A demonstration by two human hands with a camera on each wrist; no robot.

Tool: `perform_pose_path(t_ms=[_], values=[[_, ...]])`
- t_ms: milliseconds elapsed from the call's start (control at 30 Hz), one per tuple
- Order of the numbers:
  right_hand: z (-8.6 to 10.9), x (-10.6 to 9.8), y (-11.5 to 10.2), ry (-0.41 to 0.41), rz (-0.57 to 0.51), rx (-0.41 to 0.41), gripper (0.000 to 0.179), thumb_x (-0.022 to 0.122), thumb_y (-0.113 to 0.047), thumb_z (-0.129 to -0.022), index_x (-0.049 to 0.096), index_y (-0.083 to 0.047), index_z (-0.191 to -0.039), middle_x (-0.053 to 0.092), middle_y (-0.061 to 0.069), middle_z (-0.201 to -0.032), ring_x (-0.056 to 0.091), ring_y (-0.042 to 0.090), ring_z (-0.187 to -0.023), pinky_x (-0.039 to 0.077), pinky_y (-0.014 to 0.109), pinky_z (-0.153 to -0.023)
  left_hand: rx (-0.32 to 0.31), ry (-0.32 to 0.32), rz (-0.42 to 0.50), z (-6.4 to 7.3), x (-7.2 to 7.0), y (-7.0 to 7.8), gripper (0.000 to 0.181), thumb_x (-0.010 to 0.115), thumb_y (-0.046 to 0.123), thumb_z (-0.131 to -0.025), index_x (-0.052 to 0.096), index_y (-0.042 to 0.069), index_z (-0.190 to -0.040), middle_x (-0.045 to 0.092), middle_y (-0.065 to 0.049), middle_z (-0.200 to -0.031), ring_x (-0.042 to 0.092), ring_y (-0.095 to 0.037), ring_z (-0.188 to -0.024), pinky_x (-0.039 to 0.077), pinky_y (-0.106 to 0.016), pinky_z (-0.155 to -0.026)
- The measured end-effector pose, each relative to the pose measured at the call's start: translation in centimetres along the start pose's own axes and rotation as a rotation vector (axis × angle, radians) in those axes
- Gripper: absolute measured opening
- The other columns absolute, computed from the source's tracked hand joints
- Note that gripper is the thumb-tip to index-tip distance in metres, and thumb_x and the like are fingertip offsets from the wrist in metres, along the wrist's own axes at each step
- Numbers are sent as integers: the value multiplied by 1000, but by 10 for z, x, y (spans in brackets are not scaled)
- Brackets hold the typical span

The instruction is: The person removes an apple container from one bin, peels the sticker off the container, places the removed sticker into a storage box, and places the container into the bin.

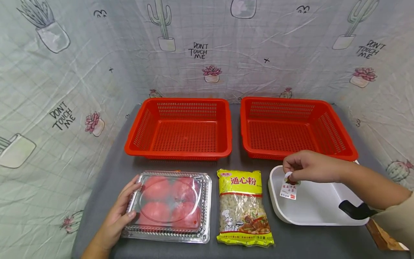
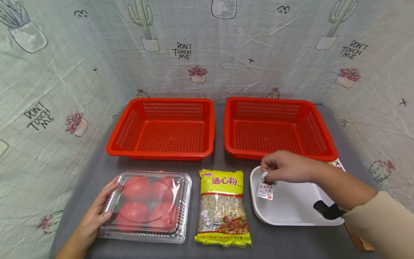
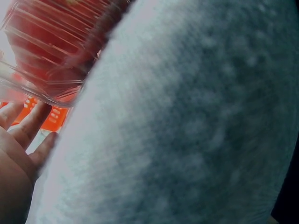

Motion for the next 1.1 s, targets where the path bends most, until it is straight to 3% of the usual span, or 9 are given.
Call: perform_pose_path(t_ms=[433,833,1100], values=[[1,4,40,-67,20,74,12,76,-9,-94,65,-12,-92,69,0,-83,65,18,-78,58,31,-70,14,-7,28,-1,-1,-1,76,46,-15,-83,34,-12,-159,15,-26,-174,20,-23,-159,24,-21,-120],[4,19,93,-123,59,187,16,80,-14,-92,64,-14,-91,65,-1,-84,58,13,-75,50,24,-66,14,-19,22,-2,2,-4,76,47,-15,-84,34,-12,-158,14,-26,-174,19,-24,-160,22,-21,-121],[7,22,109,-134,109,223,18,82,-18,-89,64,-16,-89,63,0,-81,56,13,-71,46,23,-62,26,-19,13,-2,1,-4,76,47,-15,-84,34,-13,-158,14,-27,-174,18,-24,-160,21,-21,-121]])
Point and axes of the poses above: each hand's wrist, its own z-axis away from the middle knuckle, its own x-axis out of the palm, y = z × x, the point moved 10 cm from there along -z, towards the middle knuckle
